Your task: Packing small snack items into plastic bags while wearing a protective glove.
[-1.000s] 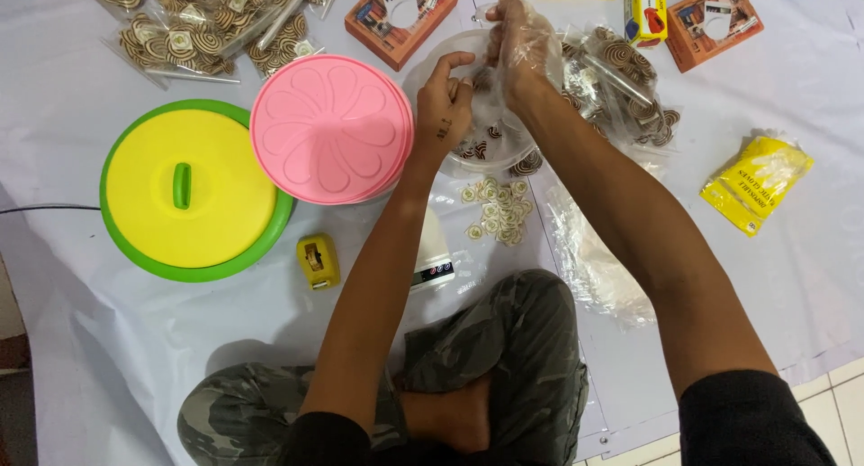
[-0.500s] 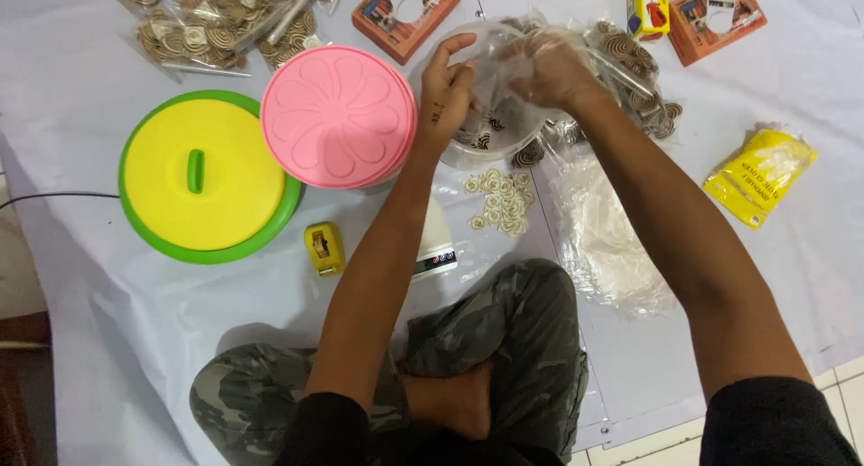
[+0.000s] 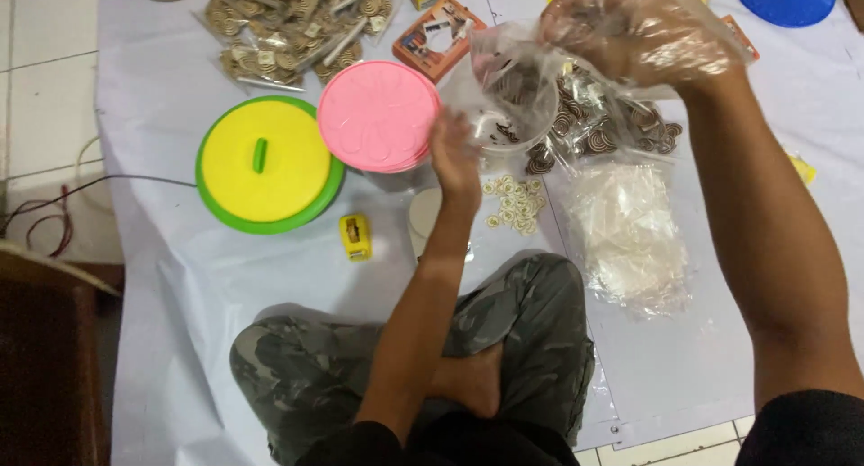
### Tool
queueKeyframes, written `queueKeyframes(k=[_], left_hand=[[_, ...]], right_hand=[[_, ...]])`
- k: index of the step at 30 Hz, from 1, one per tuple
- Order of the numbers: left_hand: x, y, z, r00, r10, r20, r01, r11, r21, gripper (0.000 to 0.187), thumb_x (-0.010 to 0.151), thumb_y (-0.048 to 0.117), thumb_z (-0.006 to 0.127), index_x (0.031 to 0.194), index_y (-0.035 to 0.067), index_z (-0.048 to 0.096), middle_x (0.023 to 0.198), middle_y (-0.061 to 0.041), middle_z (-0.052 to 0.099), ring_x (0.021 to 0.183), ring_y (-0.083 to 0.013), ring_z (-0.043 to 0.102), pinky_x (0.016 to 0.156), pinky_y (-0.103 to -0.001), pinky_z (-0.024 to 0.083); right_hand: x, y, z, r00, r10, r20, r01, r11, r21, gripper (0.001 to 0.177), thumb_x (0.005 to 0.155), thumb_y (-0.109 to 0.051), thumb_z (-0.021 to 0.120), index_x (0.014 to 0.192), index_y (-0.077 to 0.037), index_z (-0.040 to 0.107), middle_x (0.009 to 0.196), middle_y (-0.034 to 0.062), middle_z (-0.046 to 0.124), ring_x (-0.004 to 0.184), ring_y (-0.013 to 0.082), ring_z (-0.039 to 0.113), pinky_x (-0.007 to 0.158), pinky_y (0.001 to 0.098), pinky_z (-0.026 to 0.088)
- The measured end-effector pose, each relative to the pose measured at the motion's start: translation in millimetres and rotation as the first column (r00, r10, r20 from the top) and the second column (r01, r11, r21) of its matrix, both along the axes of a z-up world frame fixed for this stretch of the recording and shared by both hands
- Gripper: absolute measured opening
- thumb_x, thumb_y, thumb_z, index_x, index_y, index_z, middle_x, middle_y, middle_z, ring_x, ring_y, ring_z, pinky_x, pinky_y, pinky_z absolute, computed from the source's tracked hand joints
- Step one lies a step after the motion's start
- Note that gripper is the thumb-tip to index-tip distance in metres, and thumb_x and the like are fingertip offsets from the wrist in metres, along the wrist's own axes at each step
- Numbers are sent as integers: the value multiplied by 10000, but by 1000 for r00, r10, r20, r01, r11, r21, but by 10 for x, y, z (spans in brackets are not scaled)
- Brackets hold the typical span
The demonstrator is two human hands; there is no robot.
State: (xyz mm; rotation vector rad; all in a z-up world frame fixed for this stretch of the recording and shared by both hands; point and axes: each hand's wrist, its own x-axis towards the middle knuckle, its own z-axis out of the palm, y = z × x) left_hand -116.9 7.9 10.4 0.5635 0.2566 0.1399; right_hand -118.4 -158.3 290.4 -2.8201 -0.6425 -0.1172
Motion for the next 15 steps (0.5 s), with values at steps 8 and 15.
queueKeyframes(k=[8,15], left_hand=[[-1152,92,61,785,-409,466,604,675,-424,387,1109,395,510,1385,137,595,1187,-72,740,1114,-249,709,991,-522,529],[-1607,129,-52,888,-317,334,459,656,-599,437,1070,527,581,1243,140,685,1103,-56,759,1076,-260,712,987,-493,526]], right_hand=[[-438,324,-257,988,129,-89,-107,969,223,125,978,-134,700,1084,-80,738,934,37,723,742,187,633,686,355,518],[-1273,704,-1072,980,70,-185,77,725,684,782,934,-479,580,1453,73,387,1249,311,600,807,320,654,593,389,573]])
